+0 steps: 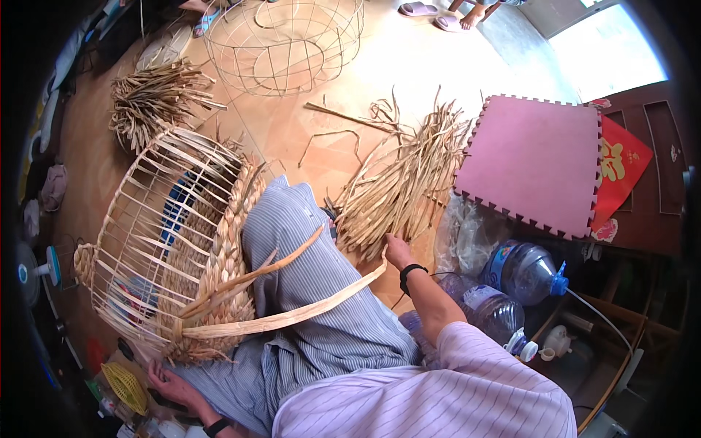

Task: Weaving a large wicker or bamboo basket by hand.

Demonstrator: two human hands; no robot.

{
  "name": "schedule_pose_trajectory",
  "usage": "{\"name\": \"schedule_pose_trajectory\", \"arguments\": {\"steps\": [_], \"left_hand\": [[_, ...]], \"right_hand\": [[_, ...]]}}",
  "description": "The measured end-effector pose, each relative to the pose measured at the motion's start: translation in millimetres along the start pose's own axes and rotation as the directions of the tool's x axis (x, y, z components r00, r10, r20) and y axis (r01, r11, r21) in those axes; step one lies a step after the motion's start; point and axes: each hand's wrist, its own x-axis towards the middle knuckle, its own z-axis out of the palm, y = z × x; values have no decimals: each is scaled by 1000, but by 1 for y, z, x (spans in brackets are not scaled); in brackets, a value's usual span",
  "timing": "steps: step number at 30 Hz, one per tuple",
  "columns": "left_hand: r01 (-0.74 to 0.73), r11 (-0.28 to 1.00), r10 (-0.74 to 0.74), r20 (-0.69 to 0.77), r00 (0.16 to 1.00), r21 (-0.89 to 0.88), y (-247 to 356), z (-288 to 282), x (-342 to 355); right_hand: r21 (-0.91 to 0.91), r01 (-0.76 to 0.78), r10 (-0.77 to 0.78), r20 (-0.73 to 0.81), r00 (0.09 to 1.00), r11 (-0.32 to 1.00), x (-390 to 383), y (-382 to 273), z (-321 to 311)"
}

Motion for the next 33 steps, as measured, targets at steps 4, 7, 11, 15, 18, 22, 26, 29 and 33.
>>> {"name": "schedule_pose_trajectory", "arguments": {"steps": [4,7,11,15,18,22,26,29,33], "left_hand": [[-6,999,6,-7,1000,32,0,-3,0],[-7,999,7,4,1000,48,-2,-1,2],[-24,999,24,9,1000,45,1,4,2],[-11,997,12,-12,1000,75,-16,-10,1],[-44,998,44,8,999,38,-8,1,4],[-43,998,42,12,999,54,-13,1,5],[-21,997,19,26,999,71,-15,2,4],[-38,996,36,24,999,75,-9,2,4],[-21,997,19,26,999,70,-14,1,4]], "right_hand": [[153,82,-74,-56,996,985,4,15,6],[272,-1,51,-177,983,962,1,31,18],[210,-151,179,-118,977,966,2,42,15],[-1,-48,47,-29,998,999,-9,-30,-17],[-135,261,-274,-90,957,956,17,-13,-11],[-300,333,-321,89,943,894,27,-23,3],[-333,301,-278,117,953,893,29,-15,2],[-303,354,-351,65,934,885,29,-15,-6],[-178,332,-342,-31,939,926,18,-24,-27]]}}
